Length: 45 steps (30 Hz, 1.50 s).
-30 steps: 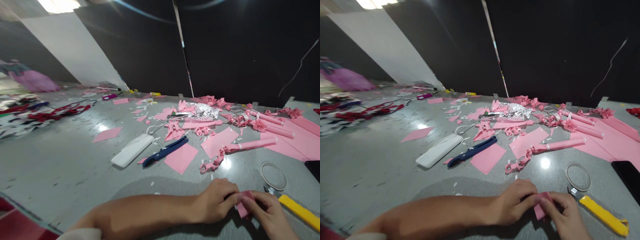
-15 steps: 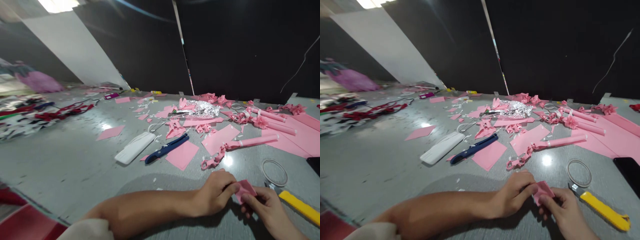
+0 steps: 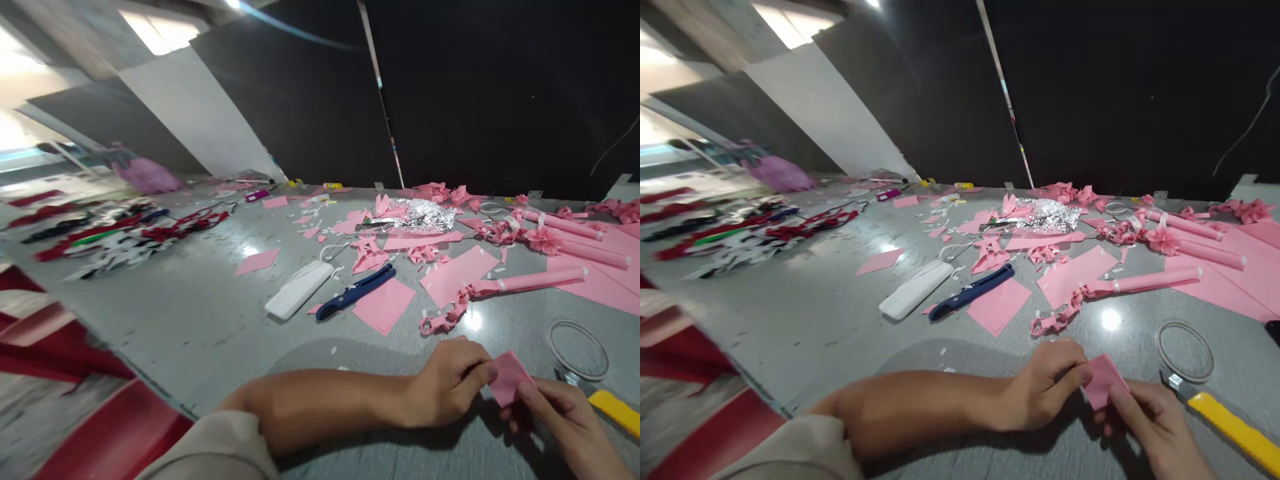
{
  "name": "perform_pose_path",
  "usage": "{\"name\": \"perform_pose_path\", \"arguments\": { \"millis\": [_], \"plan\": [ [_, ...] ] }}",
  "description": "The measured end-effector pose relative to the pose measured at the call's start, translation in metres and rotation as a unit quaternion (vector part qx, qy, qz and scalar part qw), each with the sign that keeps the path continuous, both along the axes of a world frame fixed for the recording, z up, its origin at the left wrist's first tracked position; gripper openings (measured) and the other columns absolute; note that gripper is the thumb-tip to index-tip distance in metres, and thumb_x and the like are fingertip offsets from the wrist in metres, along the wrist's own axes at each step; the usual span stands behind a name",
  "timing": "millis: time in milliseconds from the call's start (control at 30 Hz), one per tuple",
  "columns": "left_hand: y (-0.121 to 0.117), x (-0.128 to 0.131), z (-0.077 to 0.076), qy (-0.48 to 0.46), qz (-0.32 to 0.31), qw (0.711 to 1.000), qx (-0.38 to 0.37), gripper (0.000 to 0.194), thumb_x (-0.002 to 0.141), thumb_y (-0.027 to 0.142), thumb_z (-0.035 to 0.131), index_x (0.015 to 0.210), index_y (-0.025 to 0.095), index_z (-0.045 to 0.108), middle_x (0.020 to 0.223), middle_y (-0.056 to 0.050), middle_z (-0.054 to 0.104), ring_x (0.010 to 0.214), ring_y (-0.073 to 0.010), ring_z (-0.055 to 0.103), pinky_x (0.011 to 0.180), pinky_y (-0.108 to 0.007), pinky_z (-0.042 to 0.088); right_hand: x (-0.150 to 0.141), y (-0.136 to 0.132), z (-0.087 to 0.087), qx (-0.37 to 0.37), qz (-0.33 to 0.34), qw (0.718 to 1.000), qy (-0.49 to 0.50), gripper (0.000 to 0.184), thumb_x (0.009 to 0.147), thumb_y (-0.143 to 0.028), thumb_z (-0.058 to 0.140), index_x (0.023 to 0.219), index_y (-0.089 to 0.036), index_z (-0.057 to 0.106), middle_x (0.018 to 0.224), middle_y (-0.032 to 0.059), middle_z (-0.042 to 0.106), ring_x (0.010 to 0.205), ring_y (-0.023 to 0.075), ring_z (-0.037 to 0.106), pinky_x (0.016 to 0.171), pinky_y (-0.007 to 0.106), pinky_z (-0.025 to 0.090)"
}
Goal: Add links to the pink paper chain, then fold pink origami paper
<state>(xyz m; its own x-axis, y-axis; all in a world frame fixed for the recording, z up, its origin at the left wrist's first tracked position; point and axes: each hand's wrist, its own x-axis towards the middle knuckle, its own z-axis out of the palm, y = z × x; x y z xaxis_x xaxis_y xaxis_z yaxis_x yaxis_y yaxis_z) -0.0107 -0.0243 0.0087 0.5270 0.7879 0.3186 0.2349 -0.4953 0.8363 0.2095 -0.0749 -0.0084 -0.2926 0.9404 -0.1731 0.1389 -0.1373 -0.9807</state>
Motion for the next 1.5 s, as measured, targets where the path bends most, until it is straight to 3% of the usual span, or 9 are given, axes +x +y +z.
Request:
{"name": "perform_pose_path", "arguments": {
  "millis": [267,600,900,1167,1267,1400,1500],
  "plan": [
    [0.005,0.0,0.001,-0.017,-0.012,0.999,-0.034,0.042,0.109,0.038,0.047,0.075,0.017,0.061,0.067,0.0,0.057,0.064,-0.0136,0.052,0.066,-0.026,0.041,-0.018,0.001,0.026,-0.009,-0.018,0.999,-0.025,0.057,0.093,-0.069,0.066,0.076,-0.016,0.079,0.07,0.0096,0.077,0.061,0.0191,0.069,0.06,0.029,0.055],
    [0.004,-0.001,-0.001,-0.017,-0.002,1.0,-0.024,0.038,0.108,0.032,0.049,0.076,0.017,0.06,0.068,0.001,0.058,0.063,-0.0125,0.052,0.066,-0.025,0.041,-0.017,0.0,0.022,-0.003,-0.001,1.0,-0.007,0.054,0.094,-0.066,0.069,0.079,-0.015,0.079,0.073,0.0098,0.08,0.065,0.0185,0.072,0.063,0.029,0.055],
    [0.003,-0.004,-0.001,-0.03,0.0,0.997,-0.066,0.041,0.109,0.037,0.049,0.075,0.017,0.061,0.069,0.0,0.06,0.066,-0.0132,0.053,0.066,-0.026,0.041,-0.016,0.001,0.023,-0.018,-0.01,0.999,0.027,0.056,0.091,-0.069,0.071,0.076,-0.015,0.077,0.07,0.0096,0.077,0.059,0.0168,0.067,0.059,0.029,0.053],
    [0.006,-0.002,-0.001,-0.007,-0.065,0.996,-0.06,0.044,0.108,0.04,0.051,0.072,0.017,0.061,0.065,0.002,0.056,0.061,-0.012,0.049,0.062,-0.025,0.038,-0.014,0.0,0.024,0.049,-0.122,0.991,0.036,0.052,0.095,-0.064,0.068,0.07,-0.018,0.067,0.063,-0.0022,0.051,0.059,0.0133,0.044,0.055,0.027,0.037],
    [0.007,-0.002,0.002,-0.016,-0.086,0.992,-0.095,0.04,0.106,0.04,0.054,0.075,0.016,0.063,0.065,0.001,0.058,0.061,-0.0123,0.051,0.061,-0.025,0.038,-0.015,0.0,0.023,0.061,-0.113,0.991,0.023,0.05,0.096,-0.061,0.066,0.07,-0.019,0.064,0.065,-0.0022,0.05,0.061,0.0139,0.042,0.057,0.027,0.035],
    [0.007,-0.001,0.004,-0.054,-0.036,0.989,-0.13,0.026,0.101,0.039,0.063,0.093,0.015,0.07,0.075,-0.002,0.066,0.068,-0.0147,0.057,0.066,-0.026,0.044,-0.015,0.0,0.023,0.067,-0.08,0.994,-0.014,0.05,0.096,-0.06,0.064,0.067,-0.02,0.06,0.063,-0.0026,0.049,0.061,0.0146,0.044,0.058,0.028,0.036],
    [0.007,-0.002,0.003,-0.034,-0.024,0.993,-0.112,0.027,0.102,0.035,0.061,0.085,0.016,0.069,0.076,-0.002,0.066,0.07,-0.0148,0.056,0.066,-0.026,0.042,-0.016,0.0,0.022,0.08,-0.074,0.994,-0.027,0.049,0.097,-0.057,0.063,0.065,-0.02,0.06,0.062,-0.0033,0.047,0.06,0.014,0.042,0.057,0.027,0.035]
  ]
}}
